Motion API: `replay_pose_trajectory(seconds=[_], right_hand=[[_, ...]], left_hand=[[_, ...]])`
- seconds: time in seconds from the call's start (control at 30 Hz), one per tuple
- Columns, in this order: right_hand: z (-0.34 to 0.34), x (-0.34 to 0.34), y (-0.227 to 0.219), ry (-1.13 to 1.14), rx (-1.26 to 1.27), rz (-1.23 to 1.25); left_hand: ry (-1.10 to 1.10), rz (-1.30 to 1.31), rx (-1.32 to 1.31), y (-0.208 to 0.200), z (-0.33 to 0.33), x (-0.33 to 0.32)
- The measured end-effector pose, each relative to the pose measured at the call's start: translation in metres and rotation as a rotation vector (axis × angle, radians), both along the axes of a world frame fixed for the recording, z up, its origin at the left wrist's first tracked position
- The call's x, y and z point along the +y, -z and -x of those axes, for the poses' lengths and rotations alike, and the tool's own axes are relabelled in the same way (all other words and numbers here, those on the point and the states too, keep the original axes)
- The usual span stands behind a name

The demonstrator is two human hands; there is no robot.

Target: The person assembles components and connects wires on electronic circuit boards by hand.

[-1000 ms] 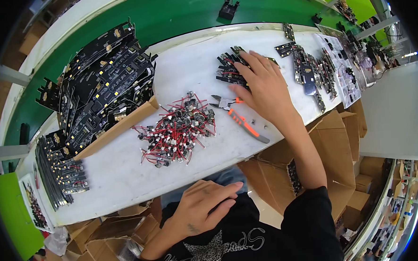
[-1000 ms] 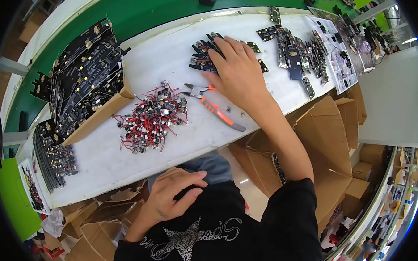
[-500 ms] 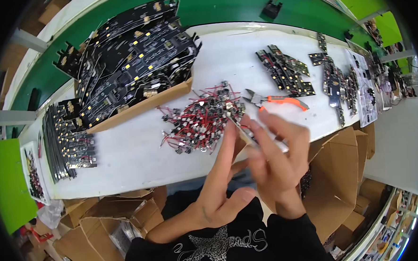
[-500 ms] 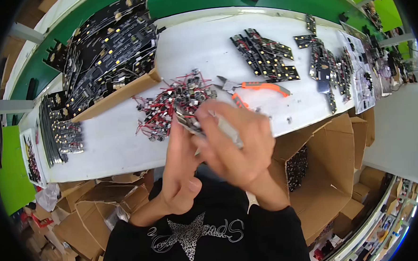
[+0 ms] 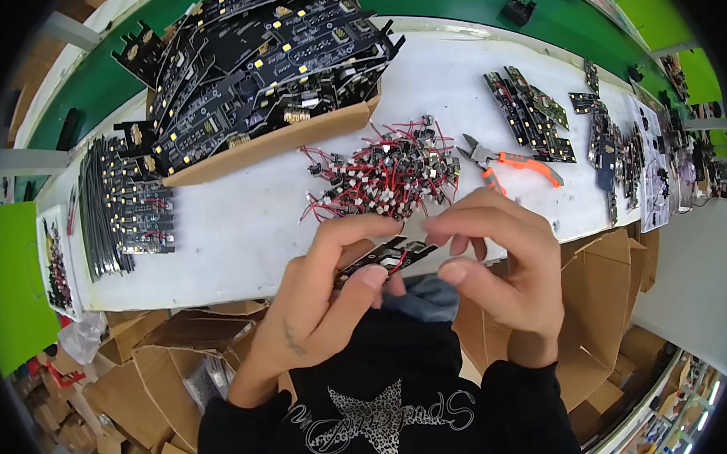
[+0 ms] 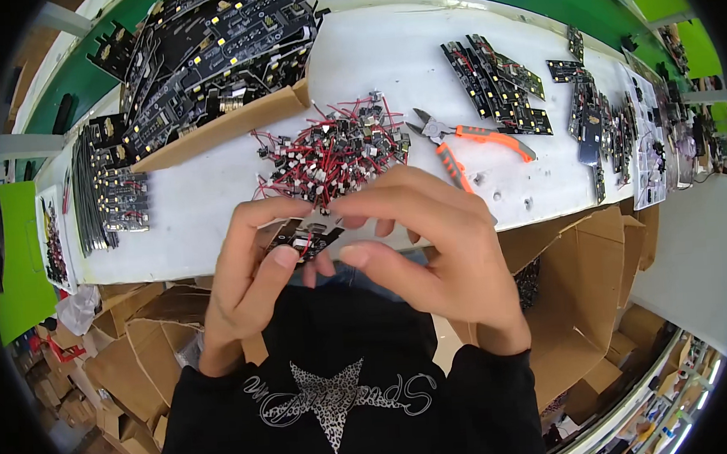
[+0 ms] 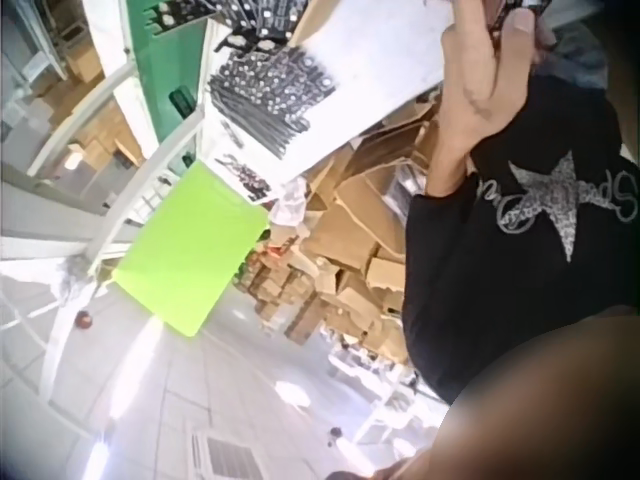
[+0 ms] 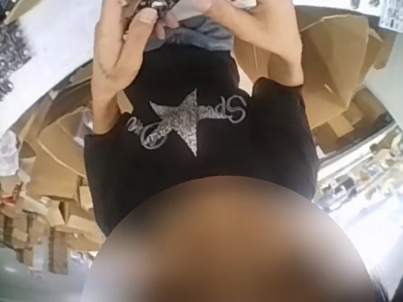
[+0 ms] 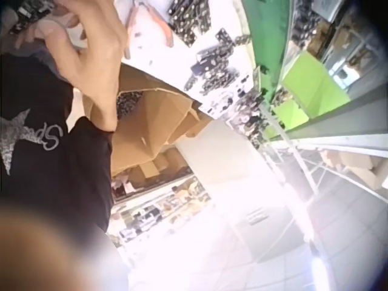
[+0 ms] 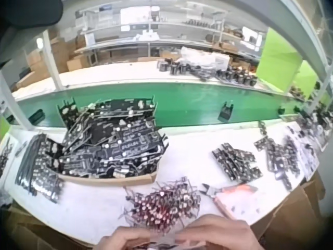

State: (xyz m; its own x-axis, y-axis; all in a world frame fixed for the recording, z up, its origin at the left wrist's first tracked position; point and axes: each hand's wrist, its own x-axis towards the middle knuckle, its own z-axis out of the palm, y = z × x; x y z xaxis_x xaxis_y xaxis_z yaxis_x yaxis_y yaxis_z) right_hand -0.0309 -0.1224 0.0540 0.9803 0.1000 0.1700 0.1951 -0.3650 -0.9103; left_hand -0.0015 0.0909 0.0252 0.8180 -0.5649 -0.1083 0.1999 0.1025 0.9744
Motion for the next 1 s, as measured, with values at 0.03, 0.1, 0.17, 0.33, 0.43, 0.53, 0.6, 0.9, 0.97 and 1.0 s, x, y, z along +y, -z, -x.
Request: replay_pose_trajectory(seconds=[0.03, 0.1, 0.17, 0.33, 0.43, 0.53, 0.6, 0.9, 0.97, 1.0], right_hand=[[-0.003, 0.000, -0.002, -0.106, 0.145, -0.059], [-0.008, 0.001, 0.001, -0.169, 0.147, -0.107], [-0.012, -0.002, 0.000, -0.299, 0.122, -0.057], [-0.016, 0.000, 0.004, -0.402, 0.146, -0.046], [-0.015, 0.000, 0.005, -0.456, 0.174, -0.050], [-0.014, -0.001, 0.004, -0.507, 0.160, -0.060], [-0.013, 0.000, 0.006, -0.518, 0.150, -0.052], [-0.009, 0.001, 0.019, -0.461, 0.034, -0.032], [-0.009, 0.001, 0.021, -0.503, 0.087, -0.087], [-0.010, 0.000, 0.022, -0.503, 0.088, -0.086]], left_hand=[[-0.008, 0.000, 0.007, -0.002, -0.001, 0.004], [0.173, -0.169, -0.131, -0.006, -0.010, 0.016], [0.195, -0.213, -0.137, -0.009, -0.016, 0.020], [0.360, -0.222, -0.323, -0.014, -0.029, 0.021], [0.482, -0.291, -0.279, -0.020, -0.034, 0.020], [0.561, -0.350, -0.276, -0.026, -0.036, 0.020], [0.603, -0.351, -0.301, -0.023, -0.038, 0.020], [0.662, -0.324, -0.361, -0.013, -0.041, 0.020], [0.697, -0.265, -0.335, -0.009, -0.042, 0.020], [0.696, -0.263, -0.335, -0.009, -0.042, 0.021]])
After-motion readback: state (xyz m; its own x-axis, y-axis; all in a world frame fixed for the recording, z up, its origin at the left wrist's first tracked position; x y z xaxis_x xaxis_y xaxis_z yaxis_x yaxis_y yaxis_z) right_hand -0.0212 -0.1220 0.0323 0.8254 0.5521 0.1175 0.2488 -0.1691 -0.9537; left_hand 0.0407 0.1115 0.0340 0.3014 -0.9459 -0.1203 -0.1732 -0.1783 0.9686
